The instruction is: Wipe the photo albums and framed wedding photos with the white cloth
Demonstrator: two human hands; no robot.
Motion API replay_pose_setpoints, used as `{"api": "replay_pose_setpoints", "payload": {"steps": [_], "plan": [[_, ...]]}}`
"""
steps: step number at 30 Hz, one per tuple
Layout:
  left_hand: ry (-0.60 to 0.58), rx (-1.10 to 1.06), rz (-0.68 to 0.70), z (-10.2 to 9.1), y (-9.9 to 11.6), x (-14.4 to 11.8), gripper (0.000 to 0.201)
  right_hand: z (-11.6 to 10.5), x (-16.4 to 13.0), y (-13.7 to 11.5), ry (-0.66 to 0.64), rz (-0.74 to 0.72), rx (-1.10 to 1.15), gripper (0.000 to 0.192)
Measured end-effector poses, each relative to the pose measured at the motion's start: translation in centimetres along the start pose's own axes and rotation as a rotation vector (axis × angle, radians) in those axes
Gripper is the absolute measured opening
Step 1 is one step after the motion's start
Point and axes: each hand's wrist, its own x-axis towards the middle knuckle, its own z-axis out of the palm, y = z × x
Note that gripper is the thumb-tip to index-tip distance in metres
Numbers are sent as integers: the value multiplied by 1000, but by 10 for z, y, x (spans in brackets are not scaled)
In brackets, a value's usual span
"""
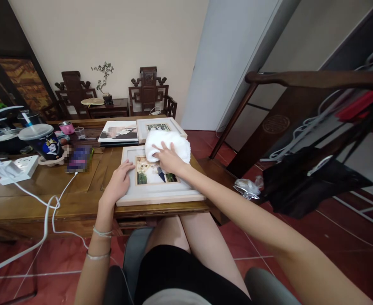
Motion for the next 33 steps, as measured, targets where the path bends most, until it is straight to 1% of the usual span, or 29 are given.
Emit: {"api": "replay_pose_setpoints", "payload": {"steps": [2,4,7,10,12,13,15,17,20,22,25,27,28,30,33], "plan": [[4,-10,-13,0,1,0,47,-4,-5,-7,-43,-4,-5,55],[14,-16,-22,1,1,0,47,-14,-21,-20,-129,-27,3,58],[27,0,-29,3,1,0,48,-40,-54,-41,-280,-117,69,58],[25,17,-25,3,1,1,49,-71,-85,-56,-429,-224,179,52],[21,25,-21,3,2,1,48,-84,-95,-62,-472,-285,227,50],[20,26,-22,3,2,1,48,-87,-97,-63,-472,-300,239,50],[24,19,-32,2,4,1,46,-83,-94,-64,-441,-300,247,52],[37,5,-45,1,5,1,45,-69,-82,-61,-379,-267,224,55],[52,-8,-46,1,6,0,46,-42,-52,-51,-281,-173,140,64],[55,-21,-34,0,7,0,47,-27,-27,-44,-227,-93,86,63],[69,-53,-23,-1,9,-1,52,-17,8,-42,-162,-26,49,55],[77,-74,-25,-2,11,0,56,-18,22,-48,-146,-45,54,52],[80,-83,-32,-3,12,0,57,-19,24,-53,-147,-69,63,50],[78,-99,-56,-4,15,0,60,-25,18,-63,-168,-130,85,51],[82,-124,-96,-5,20,0,61,-39,-12,-72,-229,-213,102,53]]}}
